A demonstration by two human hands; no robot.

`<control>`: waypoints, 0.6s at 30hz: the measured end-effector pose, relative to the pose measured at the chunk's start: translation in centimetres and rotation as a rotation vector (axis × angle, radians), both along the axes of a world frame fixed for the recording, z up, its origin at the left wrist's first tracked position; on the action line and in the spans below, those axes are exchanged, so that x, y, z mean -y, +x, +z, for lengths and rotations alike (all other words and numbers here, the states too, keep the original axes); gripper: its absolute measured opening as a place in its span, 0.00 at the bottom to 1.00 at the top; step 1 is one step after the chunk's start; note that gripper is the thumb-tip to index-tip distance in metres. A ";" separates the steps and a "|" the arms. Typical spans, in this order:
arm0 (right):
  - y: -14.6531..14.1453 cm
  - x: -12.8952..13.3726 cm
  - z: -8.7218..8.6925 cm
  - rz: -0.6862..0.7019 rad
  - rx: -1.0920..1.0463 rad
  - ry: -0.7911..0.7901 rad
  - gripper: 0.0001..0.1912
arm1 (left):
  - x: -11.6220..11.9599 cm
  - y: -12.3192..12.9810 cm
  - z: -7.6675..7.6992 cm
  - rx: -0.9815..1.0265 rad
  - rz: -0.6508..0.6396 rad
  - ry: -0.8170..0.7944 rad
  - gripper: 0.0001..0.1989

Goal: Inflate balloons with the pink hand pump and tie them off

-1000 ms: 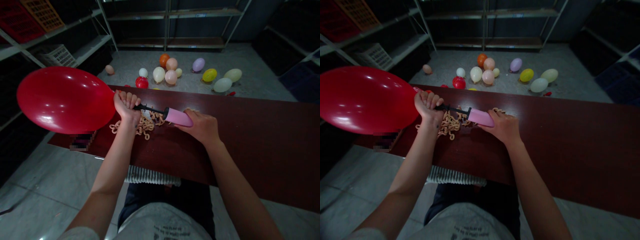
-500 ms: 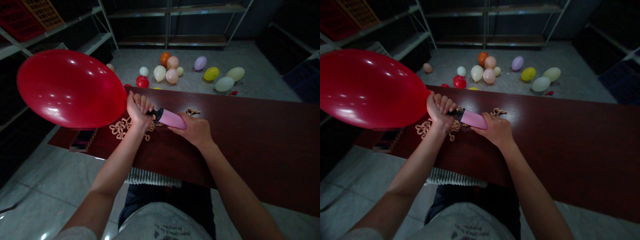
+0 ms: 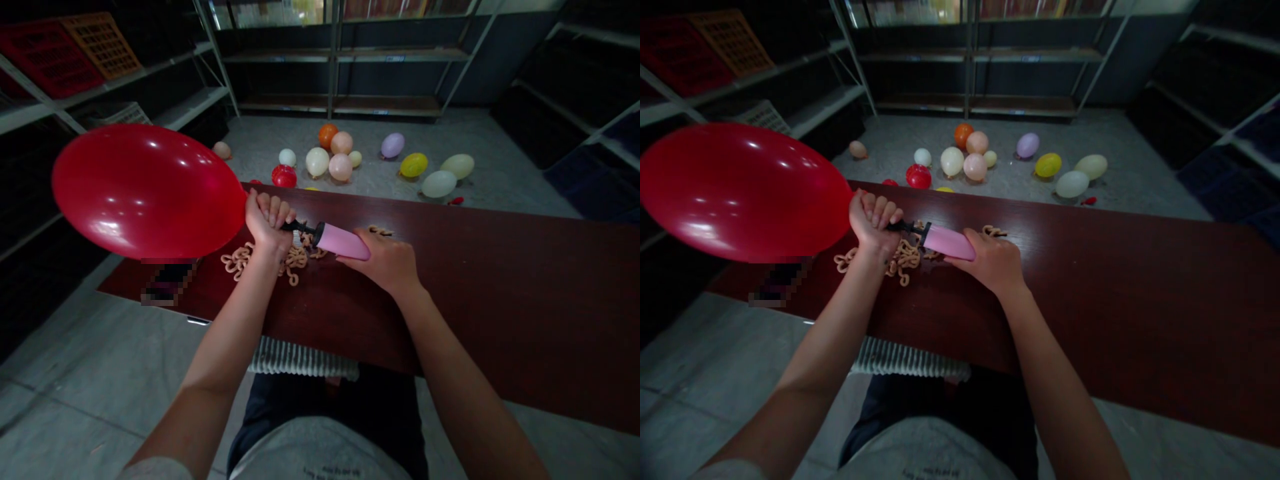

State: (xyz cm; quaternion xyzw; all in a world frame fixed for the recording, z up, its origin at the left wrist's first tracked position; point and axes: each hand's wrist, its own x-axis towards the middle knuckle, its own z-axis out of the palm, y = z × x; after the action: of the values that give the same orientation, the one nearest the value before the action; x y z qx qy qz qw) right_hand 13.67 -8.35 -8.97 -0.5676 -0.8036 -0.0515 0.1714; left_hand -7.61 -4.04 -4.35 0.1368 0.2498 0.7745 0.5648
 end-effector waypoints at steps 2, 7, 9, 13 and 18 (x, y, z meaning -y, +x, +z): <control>0.5 -0.2 0.1 -0.007 0.020 -0.017 0.33 | -0.2 -0.8 -0.1 0.013 0.010 0.026 0.27; 1.8 -0.3 0.5 0.013 0.011 -0.041 0.33 | -0.5 -1.8 -0.3 -0.002 0.042 0.037 0.27; 2.1 -0.3 0.4 0.008 0.000 -0.049 0.32 | -0.5 -1.7 -0.3 0.017 0.027 0.056 0.26; 2.0 -0.1 0.2 -0.033 0.010 -0.065 0.32 | -0.6 -1.0 -0.5 0.034 0.014 0.050 0.27; 0.6 0.0 0.1 -0.033 0.005 -0.089 0.29 | -0.6 0.0 -0.9 0.059 -0.031 0.075 0.28</control>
State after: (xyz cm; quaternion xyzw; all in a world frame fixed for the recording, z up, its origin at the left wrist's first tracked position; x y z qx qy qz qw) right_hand 14.24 -8.40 -8.86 -0.5877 -0.7961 -0.0198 0.1432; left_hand -7.63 -3.48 -5.30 0.1386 0.2016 0.7781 0.5785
